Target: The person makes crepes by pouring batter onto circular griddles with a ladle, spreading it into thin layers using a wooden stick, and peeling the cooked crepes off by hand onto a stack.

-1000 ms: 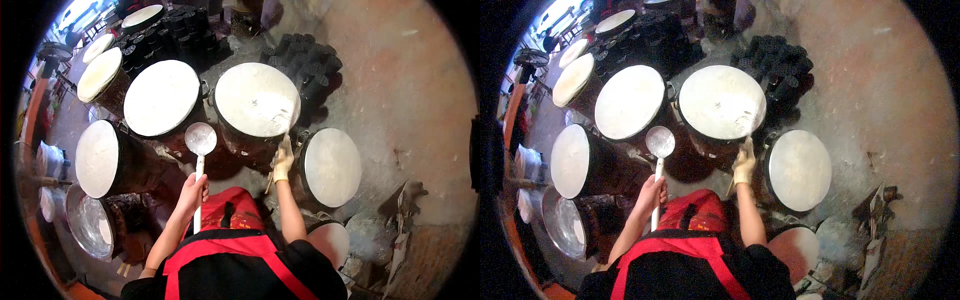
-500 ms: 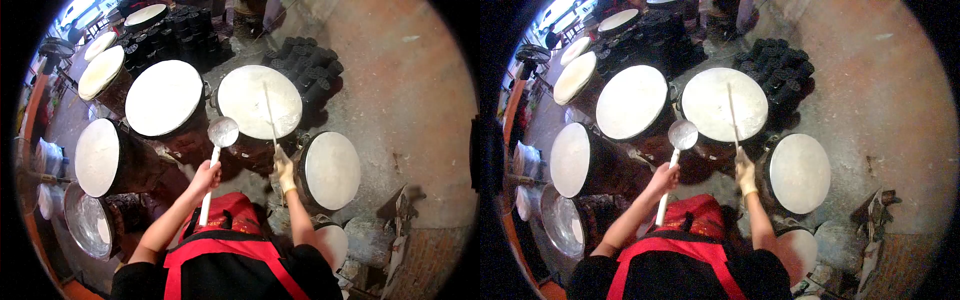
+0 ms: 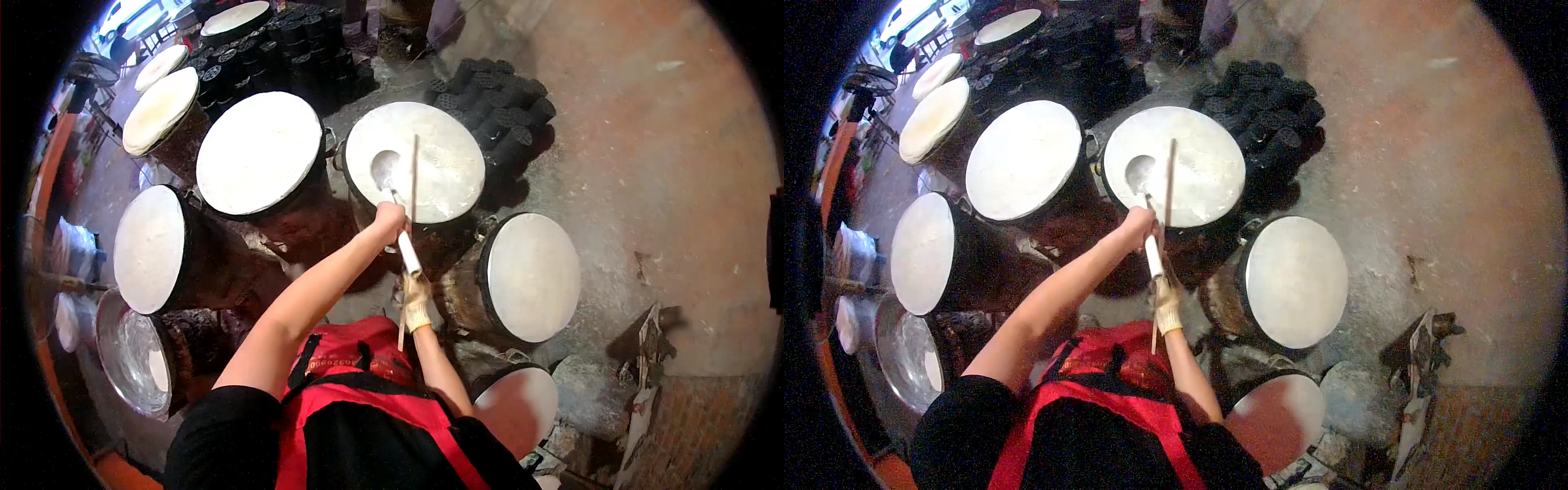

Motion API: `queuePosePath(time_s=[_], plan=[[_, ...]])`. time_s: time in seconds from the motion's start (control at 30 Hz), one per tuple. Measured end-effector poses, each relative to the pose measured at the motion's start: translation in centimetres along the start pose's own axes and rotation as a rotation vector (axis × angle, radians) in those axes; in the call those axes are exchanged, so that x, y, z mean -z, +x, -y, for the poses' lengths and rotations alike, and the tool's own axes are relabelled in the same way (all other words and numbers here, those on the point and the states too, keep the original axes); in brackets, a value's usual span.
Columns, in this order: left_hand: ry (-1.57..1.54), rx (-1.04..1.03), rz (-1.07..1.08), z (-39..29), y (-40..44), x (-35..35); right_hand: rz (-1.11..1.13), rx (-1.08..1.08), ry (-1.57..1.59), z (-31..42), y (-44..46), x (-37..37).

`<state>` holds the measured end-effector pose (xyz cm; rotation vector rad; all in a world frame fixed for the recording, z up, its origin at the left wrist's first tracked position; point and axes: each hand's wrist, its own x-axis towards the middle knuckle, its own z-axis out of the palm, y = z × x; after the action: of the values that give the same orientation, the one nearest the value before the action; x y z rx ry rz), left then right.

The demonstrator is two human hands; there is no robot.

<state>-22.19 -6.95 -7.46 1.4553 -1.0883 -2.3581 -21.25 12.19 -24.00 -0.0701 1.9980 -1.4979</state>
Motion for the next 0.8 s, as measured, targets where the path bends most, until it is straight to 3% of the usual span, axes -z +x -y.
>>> queuePosePath(time_s=[0.03, 0.07, 0.13, 0.2, 0.27, 0.33, 0.43, 0.47, 0.53, 0.57, 0.63, 0.67, 0.77, 0.8], plan=[[-0.283, 0.203, 0.097, -0.1, 1.4, 0.9, 0.083, -0.102, 0.146, 5.1, -2.8, 0.3], [-0.247, 0.235, 0.146, -2.2, 1.3, 1.7, 0.151, -0.215, 0.282, 11.2, -6.2, 0.4], [0.336, -0.23, 0.417, -7.6, -9.4, 3.5, 0.195, -0.146, 0.354, 16.6, -7.5, 3.4], [-0.479, 0.151, 0.54, -7.2, -8.5, 5.9, 0.146, -0.018, 0.536, 17.2, -4.4, 6.3], [-0.494, 0.264, 0.486, -7.3, -9.8, 6.4, -0.078, 0.193, 0.39, 14.9, -2.0, 6.6], [-0.45, 0.311, 0.42, -7.0, -10.7, 7.2, -0.007, -0.021, 0.915, 17.2, -5.5, 3.3], [-0.388, 0.309, 0.299, -5.7, -11.5, 8.4, 0.222, 0.202, 0.037, 11.6, -7.9, 3.1], [-0.35, 0.273, 0.273, -4.8, -12.1, 9.3, 0.268, 0.636, -0.461, 11.0, -8.9, 3.5], [-0.267, 0.19, 0.225, -3.0, -13.5, 11.4, 0.371, 0.148, 0.342, 11.9, -5.4, 5.3], [-0.28, 0.176, 0.179, -2.2, -14.4, 12.4, 0.299, -0.065, 0.716, 12.3, -3.6, 6.2], [-0.307, 0.16, 0.114, -0.6, -15.9, 14.7, 0.158, 0.276, 0.312, 12.3, -2.7, 6.6], [-0.32, 0.161, 0.095, 0.4, -16.4, 15.7, 0.08, 0.501, -0.123, 11.7, -3.8, 6.7], [-0.548, 0.226, 0.014, 2.1, -18.5, 17.2, 0.219, 0.475, -0.411, 12.8, -9.1, 6.2], [-0.673, 0.263, -0.009, 2.5, -19.6, 17.6, 0.313, 0.723, -0.588, 11.6, -9.2, 7.0]])
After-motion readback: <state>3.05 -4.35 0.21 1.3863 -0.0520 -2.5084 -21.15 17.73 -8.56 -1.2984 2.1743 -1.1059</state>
